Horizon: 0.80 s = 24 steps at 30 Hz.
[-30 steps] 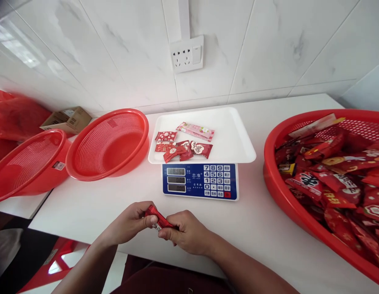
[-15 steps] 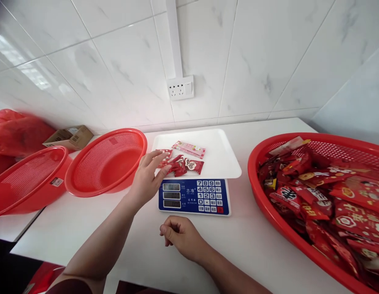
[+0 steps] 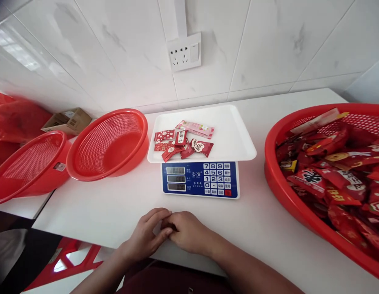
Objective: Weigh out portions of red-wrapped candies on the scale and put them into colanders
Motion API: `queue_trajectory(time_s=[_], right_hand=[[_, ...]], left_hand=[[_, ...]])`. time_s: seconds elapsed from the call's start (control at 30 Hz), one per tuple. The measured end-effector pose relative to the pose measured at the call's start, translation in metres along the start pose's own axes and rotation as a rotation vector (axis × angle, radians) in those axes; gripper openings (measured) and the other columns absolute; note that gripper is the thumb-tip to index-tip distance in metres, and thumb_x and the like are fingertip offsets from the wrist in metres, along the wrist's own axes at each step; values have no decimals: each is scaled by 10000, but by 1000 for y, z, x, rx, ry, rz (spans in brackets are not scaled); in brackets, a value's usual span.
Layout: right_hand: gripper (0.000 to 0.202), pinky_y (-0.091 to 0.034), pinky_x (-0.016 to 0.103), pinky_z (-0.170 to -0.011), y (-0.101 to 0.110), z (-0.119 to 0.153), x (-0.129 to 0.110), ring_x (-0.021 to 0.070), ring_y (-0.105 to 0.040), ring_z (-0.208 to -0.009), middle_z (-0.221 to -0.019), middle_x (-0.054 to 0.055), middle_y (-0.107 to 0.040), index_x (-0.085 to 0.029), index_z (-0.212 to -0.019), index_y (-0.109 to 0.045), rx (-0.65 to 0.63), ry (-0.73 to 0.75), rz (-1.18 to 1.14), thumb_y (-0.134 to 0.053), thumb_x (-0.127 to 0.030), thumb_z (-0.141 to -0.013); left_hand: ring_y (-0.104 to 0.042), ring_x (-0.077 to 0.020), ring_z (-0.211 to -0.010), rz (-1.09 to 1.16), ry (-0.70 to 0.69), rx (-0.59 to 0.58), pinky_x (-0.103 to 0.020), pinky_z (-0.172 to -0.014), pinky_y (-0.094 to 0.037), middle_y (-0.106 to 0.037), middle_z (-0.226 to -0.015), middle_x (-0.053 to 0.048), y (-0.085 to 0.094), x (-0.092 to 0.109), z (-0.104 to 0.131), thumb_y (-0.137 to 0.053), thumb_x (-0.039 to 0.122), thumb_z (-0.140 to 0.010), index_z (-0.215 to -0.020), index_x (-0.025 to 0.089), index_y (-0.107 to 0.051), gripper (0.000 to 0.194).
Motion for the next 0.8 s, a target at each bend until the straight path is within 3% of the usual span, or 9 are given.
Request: queue_trajectory(time_s=[0.17, 0.57, 0.8], right_hand=[[361, -458, 269, -783, 1, -1, 3, 190, -642, -902, -992, 26, -717, -205, -939, -707, -24, 10, 38, -453, -68, -722], [223, -455, 247, -680, 4, -3, 6, 168, -638, -785, -884, 18, -715, -190, -826, -678, 10, -18, 87, -475, -104, -792], [272, -463, 261, -743, 4, -2, 0, 177, -642, -844, -932, 19, -714, -204, -872, -689, -4, 14, 26, -459, -89, -785]], left_hand=[[-614, -169, -910, 116, 105, -19, -290, -787, -521, -632, -1020, -71, -14, -17, 3, -516, 283, -871, -1159, 216, -492, 297], [-615, -163, -910, 200, 217, -54, -279, -804, -502, -654, -1002, -55, -17, -30, 0, -524, 309, -868, -1129, 204, -546, 281], [-616, -162, -908, 197, 228, -58, -280, -811, -501, -658, -997, -53, -18, -29, 0, -526, 301, -868, -1117, 204, -555, 269]])
Point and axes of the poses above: each hand's wrist, its own z-axis away from the middle knuckle, its own y-axis out of the back of the hand, x = y × z, the point moved 8 cm from there along -z, towards the middle knuckle
